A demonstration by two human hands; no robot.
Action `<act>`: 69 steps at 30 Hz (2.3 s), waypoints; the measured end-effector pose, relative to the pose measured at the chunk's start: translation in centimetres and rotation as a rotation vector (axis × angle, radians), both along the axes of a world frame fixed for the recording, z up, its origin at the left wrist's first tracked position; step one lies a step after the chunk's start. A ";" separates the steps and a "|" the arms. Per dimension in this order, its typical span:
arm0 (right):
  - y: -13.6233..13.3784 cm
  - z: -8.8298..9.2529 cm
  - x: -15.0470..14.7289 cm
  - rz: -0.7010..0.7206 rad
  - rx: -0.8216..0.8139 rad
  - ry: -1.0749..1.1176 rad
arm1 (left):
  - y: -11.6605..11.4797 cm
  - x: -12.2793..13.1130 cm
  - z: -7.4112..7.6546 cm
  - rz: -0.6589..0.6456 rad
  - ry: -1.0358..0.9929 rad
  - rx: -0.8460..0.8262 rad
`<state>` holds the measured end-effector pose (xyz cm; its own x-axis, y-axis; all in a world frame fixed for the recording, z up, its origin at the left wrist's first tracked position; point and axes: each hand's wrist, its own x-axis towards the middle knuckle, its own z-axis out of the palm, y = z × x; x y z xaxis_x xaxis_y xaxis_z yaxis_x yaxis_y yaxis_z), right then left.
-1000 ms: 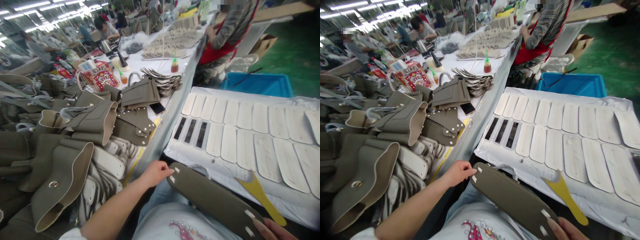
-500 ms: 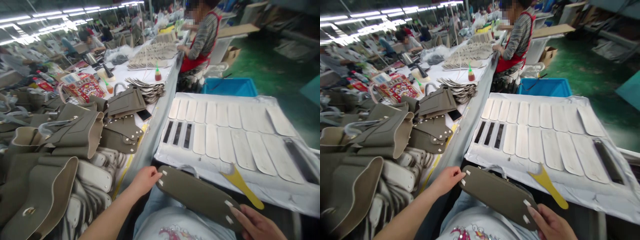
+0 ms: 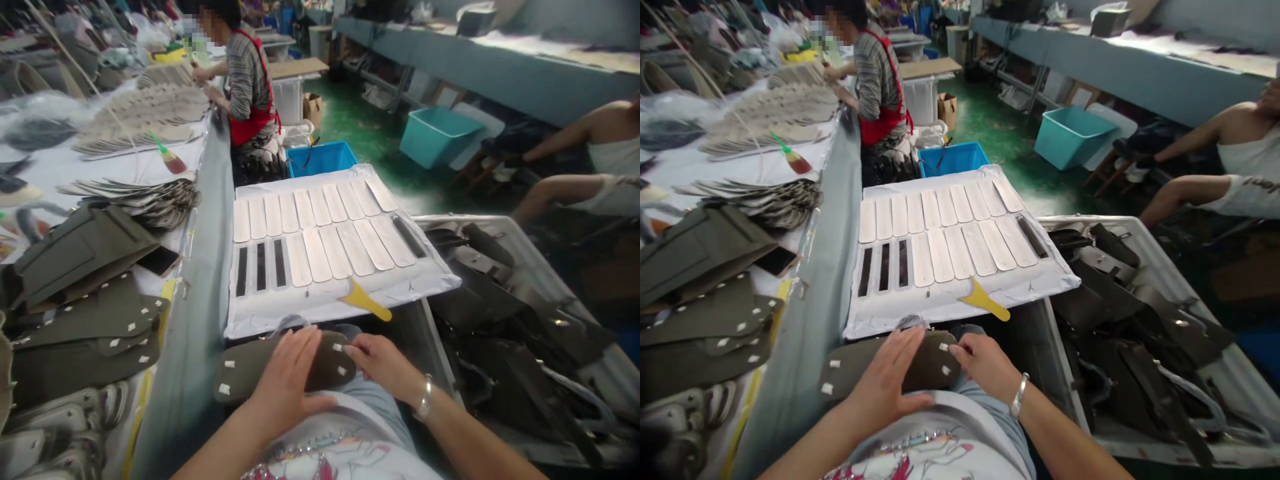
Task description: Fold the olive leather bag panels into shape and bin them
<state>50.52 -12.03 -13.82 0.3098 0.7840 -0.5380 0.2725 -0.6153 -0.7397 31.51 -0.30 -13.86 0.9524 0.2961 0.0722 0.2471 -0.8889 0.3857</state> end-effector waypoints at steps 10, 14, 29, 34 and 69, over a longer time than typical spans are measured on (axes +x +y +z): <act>-0.3 -1.0 0.6 -0.022 0.021 0.013 | -1.2 4.1 -1.5 0.052 0.077 -0.103; -0.2 -0.7 0.8 0.004 0.013 -0.029 | -1.3 4.7 -0.9 0.072 0.096 -0.144; 0.4 0.1 0.5 0.138 0.022 -0.366 | -1.2 5.2 -0.8 0.094 0.077 -0.173; 0.6 0.5 0.6 0.180 0.000 -0.398 | -1.3 5.3 -1.0 0.089 0.070 -0.168; 4.0 0.4 -5.7 0.575 0.859 -0.935 | 0.6 -11.4 1.4 0.986 -0.475 -0.328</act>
<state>44.83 -8.00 -13.39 -0.1910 0.8981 0.3961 0.9262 0.2985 -0.2304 20.14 0.29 -12.42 0.1918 0.9708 0.1442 0.5488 -0.2279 0.8043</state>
